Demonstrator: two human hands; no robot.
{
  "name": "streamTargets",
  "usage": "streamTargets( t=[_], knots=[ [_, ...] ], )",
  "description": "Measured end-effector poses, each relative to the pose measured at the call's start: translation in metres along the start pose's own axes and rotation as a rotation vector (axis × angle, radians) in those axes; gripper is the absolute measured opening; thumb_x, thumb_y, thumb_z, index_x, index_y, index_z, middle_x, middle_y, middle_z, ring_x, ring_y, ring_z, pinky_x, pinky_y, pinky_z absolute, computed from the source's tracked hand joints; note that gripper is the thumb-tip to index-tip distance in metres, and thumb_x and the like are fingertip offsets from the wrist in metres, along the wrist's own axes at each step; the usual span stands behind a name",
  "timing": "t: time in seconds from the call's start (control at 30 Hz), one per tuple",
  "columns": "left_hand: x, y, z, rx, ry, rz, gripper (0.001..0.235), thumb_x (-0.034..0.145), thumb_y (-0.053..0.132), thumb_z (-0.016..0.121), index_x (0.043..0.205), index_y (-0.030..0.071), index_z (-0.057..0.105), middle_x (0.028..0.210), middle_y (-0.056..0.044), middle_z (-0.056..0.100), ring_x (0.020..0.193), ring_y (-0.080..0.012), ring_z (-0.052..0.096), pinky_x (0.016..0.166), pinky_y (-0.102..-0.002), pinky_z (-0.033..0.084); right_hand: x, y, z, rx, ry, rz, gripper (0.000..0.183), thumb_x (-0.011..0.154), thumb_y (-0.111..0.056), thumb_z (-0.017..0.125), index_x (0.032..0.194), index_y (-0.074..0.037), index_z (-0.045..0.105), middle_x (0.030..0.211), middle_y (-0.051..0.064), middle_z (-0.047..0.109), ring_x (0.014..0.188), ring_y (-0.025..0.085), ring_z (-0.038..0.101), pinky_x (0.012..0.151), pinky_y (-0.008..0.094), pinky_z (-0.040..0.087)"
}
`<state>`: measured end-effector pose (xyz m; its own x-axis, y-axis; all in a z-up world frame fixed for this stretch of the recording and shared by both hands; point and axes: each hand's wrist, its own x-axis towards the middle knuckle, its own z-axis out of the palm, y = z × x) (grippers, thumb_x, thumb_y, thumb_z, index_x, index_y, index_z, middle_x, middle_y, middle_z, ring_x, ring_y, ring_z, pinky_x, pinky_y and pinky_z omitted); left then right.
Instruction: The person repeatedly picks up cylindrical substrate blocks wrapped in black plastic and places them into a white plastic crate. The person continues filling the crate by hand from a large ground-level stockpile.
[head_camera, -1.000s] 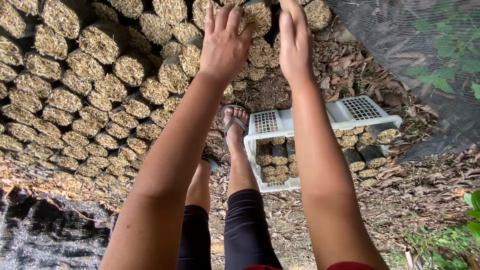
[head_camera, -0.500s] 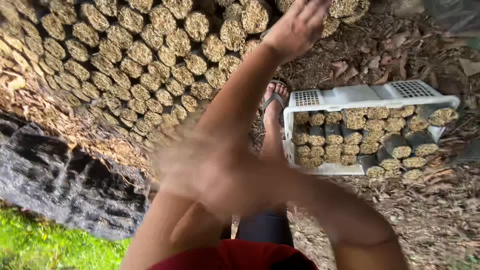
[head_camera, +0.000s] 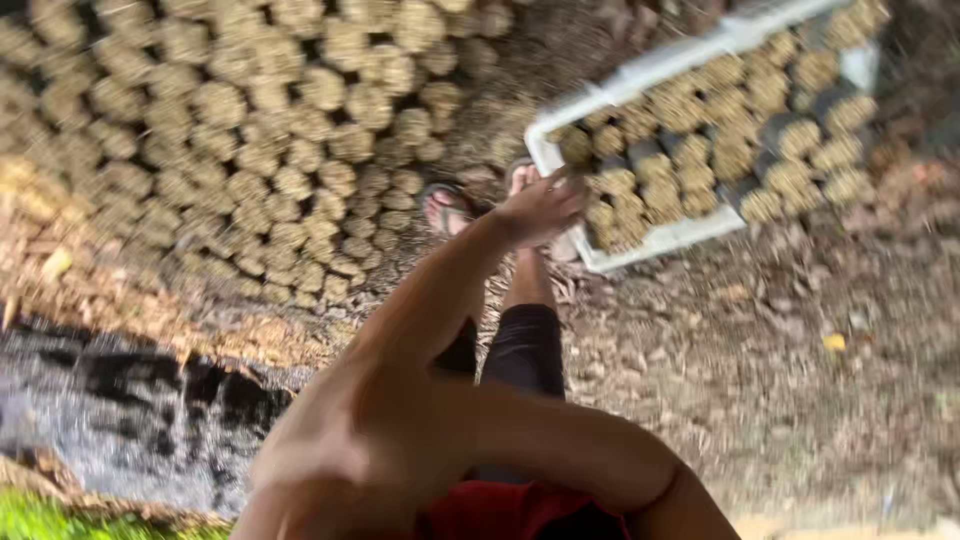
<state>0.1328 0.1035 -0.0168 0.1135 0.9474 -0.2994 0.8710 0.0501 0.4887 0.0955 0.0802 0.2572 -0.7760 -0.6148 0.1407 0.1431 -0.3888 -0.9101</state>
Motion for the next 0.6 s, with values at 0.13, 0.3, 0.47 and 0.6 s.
streamTargets(
  t=[0.13,0.3,0.47,0.6],
  knots=[
    [-0.032,0.06,0.062,-0.184,-0.035,-0.26,0.022,0.088,0.014,0.066,0.109,0.007,0.067,0.127,-0.017,0.064,0.123,-0.0311,0.059,0.108,-0.059,0.047,-0.083,0.008,0.047,0.767,0.131,0.18,0.031,0.108,-0.028,0.056,0.127,-0.005,0.061,0.107,0.015,0.062,0.096,0.024,0.06,0.086,0.036,0.05],
    [-0.047,0.085,0.123,-0.263,0.118,-0.589,0.021,0.1,0.024,0.065,0.101,0.003,0.068,0.097,-0.015,0.072,0.086,-0.0264,0.072,0.081,-0.042,0.06,-0.254,0.149,-0.045,0.111,1.035,0.862,0.03,0.103,-0.028,0.062,0.119,-0.004,0.07,0.103,0.013,0.075,0.092,0.016,0.072,0.081,0.034,0.062],
    [0.015,0.06,0.124,-0.364,0.364,-0.723,0.015,0.097,0.018,0.065,0.105,0.005,0.066,0.097,-0.013,0.068,0.087,-0.0292,0.069,0.076,-0.043,0.056,-0.358,0.264,-0.131,-1.041,1.16,0.857,0.008,0.094,-0.011,0.078,0.096,-0.009,0.071,0.097,0.008,0.074,0.078,0.017,0.069,0.066,0.029,0.057],
    [0.044,0.06,0.115,-0.433,0.449,-0.817,0.011,0.099,0.015,0.064,0.107,0.009,0.066,0.102,-0.01,0.066,0.094,-0.0289,0.066,0.079,-0.044,0.053,-0.37,0.317,-0.149,-1.455,0.986,1.006,0.031,0.069,-0.028,0.088,0.09,-0.009,0.073,0.101,0.013,0.075,0.079,0.022,0.07,0.072,0.038,0.051]
  ],
)
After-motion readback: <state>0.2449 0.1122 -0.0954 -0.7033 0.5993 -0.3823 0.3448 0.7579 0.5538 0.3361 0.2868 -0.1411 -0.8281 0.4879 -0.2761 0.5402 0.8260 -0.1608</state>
